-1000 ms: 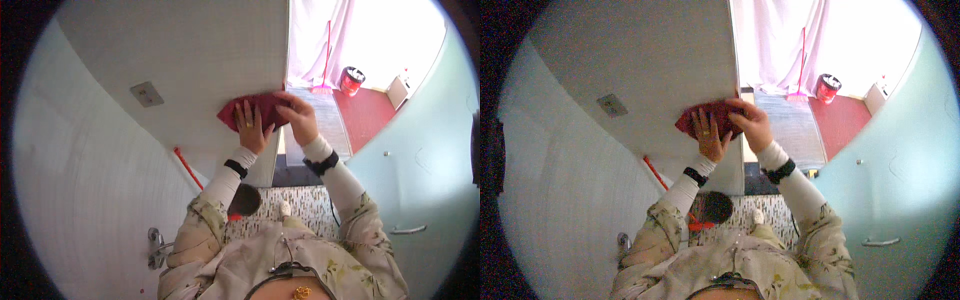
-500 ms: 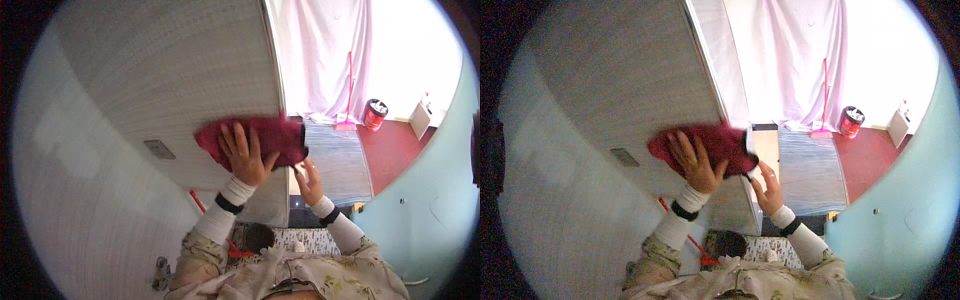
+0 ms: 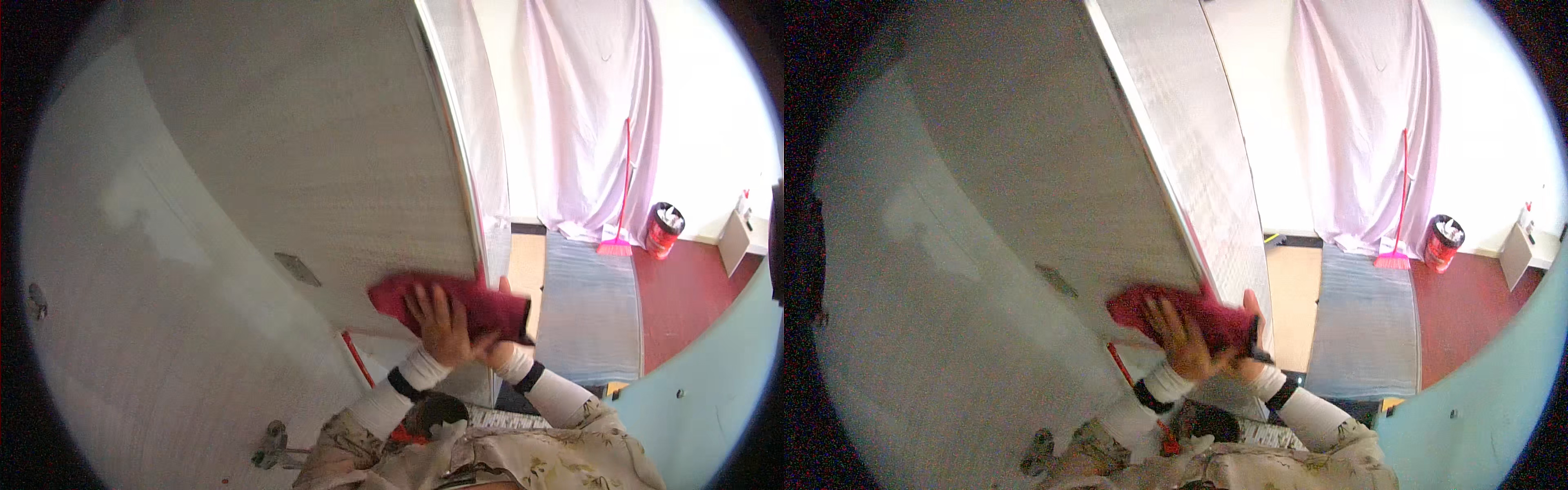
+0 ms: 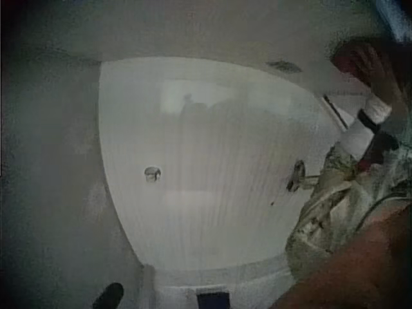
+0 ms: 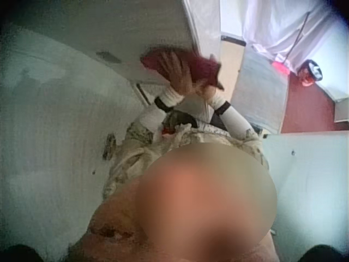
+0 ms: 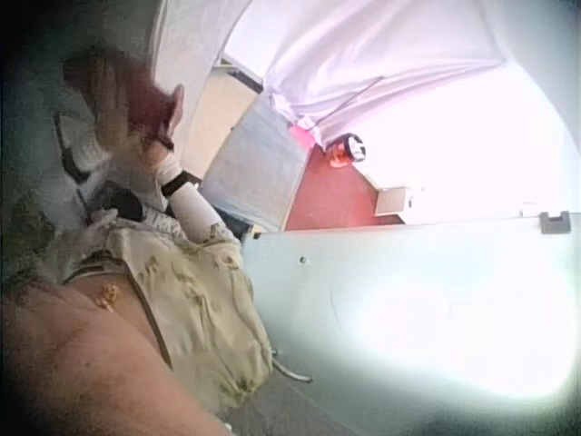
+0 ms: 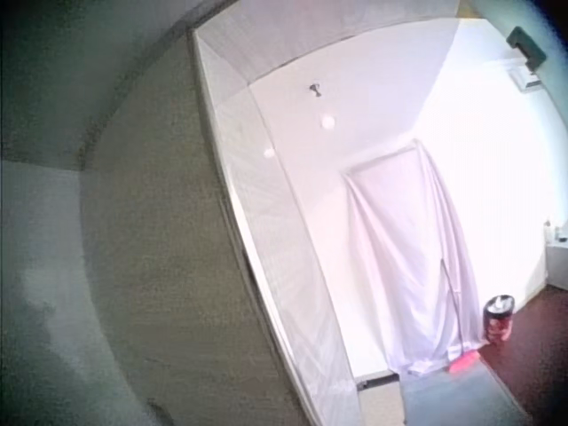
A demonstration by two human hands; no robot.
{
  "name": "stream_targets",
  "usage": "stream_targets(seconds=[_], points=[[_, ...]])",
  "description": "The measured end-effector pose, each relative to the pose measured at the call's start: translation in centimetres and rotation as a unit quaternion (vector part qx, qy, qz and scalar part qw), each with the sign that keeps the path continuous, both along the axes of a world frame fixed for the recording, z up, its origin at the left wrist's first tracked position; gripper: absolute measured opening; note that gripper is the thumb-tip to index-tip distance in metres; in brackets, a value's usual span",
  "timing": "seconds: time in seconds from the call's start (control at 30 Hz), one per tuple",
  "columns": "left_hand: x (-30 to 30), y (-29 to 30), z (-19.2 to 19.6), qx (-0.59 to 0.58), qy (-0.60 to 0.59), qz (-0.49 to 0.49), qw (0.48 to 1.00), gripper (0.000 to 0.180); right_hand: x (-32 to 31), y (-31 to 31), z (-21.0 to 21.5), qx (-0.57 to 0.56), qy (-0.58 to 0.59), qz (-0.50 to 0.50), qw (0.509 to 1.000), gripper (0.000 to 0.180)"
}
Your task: Wiping the walls and glass surfaces of a bathroom shower area with a cloth.
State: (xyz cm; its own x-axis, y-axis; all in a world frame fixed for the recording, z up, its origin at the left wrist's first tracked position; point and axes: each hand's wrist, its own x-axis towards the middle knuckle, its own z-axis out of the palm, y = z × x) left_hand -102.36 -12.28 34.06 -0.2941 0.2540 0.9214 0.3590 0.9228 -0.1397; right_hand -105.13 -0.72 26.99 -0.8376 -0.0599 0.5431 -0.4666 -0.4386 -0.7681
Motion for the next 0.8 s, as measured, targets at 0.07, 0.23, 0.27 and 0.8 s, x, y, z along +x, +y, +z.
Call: stream_targets(seconds=[0.07,0.23,0.27,0.8], points=[[-0.2,-0.2,-0.3,-0.023,-0.006,-0.007,1.000,0.104,0.1,-0.4,0.2,-0.120,-0.099,0.086,0.984,0.087],[-2.2,-0.8,14.1,-0.024,0.076,-0.009,0.997,0.111,-0.6,1.7,0.4,0.288,0.208,-0.198,0.914,0.103],[-3.4,-1.3,18.5,-0.039,0.118,-0.023,0.992,0.110,-0.8,1.7,1.3,0.272,0.242,-0.224,0.904,0.104],[1.0,0.0,14.5,-0.063,0.065,0.014,0.996,0.100,-1.0,0.5,-0.1,0.253,0.251,-0.203,0.912,0.101]])
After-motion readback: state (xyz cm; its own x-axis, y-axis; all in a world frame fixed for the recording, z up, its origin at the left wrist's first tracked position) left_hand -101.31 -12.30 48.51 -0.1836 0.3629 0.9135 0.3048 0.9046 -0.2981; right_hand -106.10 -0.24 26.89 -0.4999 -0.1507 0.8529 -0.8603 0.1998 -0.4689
